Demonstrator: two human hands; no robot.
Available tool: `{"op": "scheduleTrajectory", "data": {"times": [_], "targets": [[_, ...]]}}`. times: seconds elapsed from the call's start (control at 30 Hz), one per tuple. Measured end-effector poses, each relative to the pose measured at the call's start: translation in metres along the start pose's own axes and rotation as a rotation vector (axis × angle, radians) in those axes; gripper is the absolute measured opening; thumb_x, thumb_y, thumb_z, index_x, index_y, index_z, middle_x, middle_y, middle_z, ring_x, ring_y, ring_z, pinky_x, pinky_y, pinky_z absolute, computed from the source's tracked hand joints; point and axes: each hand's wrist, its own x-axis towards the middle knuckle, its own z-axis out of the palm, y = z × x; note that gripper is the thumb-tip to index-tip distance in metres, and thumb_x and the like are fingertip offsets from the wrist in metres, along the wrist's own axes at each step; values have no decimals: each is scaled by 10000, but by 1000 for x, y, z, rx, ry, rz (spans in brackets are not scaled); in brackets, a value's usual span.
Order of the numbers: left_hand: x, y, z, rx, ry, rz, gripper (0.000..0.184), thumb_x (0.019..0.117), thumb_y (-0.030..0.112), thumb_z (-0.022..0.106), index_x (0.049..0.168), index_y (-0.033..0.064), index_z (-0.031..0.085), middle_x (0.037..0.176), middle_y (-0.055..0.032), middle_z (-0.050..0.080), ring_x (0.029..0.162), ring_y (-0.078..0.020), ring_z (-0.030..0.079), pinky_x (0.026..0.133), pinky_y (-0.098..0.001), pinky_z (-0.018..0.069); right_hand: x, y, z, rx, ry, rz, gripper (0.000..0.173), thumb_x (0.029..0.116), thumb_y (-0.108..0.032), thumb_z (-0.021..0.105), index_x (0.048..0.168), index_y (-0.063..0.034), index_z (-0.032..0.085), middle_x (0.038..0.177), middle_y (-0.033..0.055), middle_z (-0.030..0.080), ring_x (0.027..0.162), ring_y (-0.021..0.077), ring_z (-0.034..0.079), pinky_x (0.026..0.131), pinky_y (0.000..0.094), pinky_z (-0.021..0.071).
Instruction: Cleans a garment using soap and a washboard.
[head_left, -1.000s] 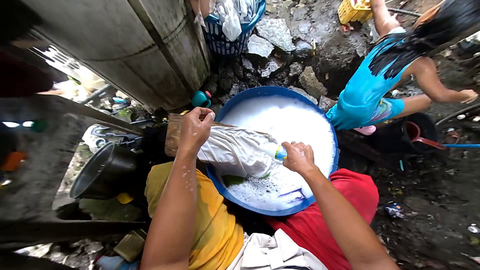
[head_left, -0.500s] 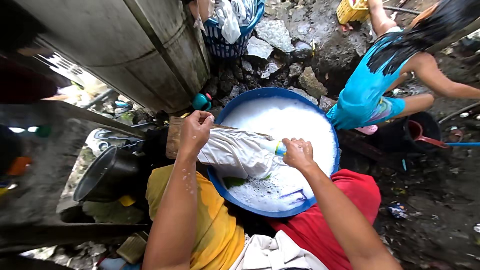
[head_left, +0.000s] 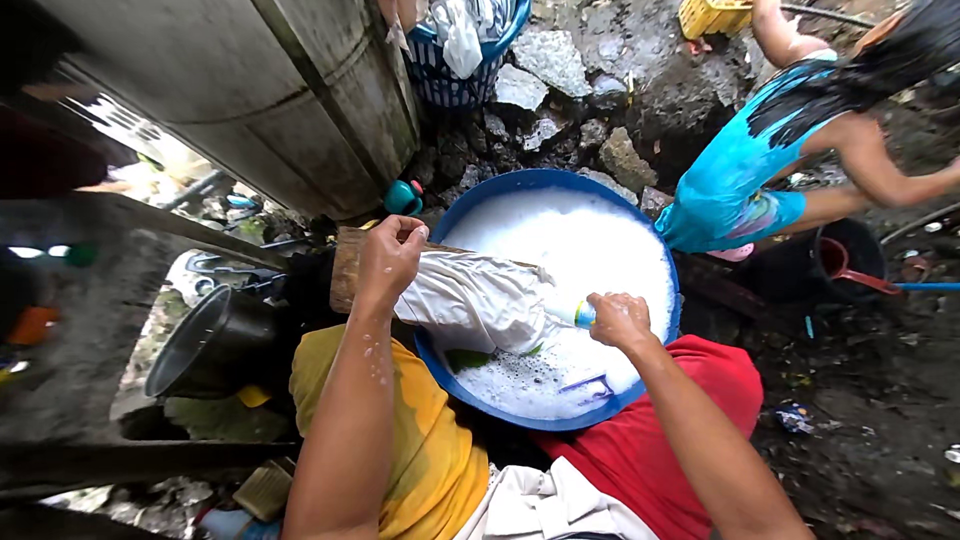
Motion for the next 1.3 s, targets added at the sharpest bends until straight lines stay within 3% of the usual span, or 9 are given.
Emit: {"op": "scheduleTrajectory", "data": {"times": [0.47,0.97,1.3], "targets": [[-1,1,0,7,-17,18,291,1064,228,547,1237,19,652,1143,-171,696,1032,-254,674,957,-488,508,-5,19,11,10,-21,41,438,863,-171,769,1284,-92,678,1205,218,697,1173,425,629,974,654,441],[1,-1,1,16,-13,15,285,1063,231,551,1227,24,658,1136,-159,703,1023,-241,679,953,-472,513,0,-1,5,11,4,-6,475,870,-173,750,1332,-119,653,1232,197,688,1198,403,619,970,617,454],[2,-3,1,3,-10,21,276,1061,226,555,1218,26,659,1110,-151,700,985,-219,670,928,-453,512,-12,-29,1,-5,-3,-134,475,859,-164,762,1323,-125,664,1233,186,684,1189,397,611,963,606,445]]}}
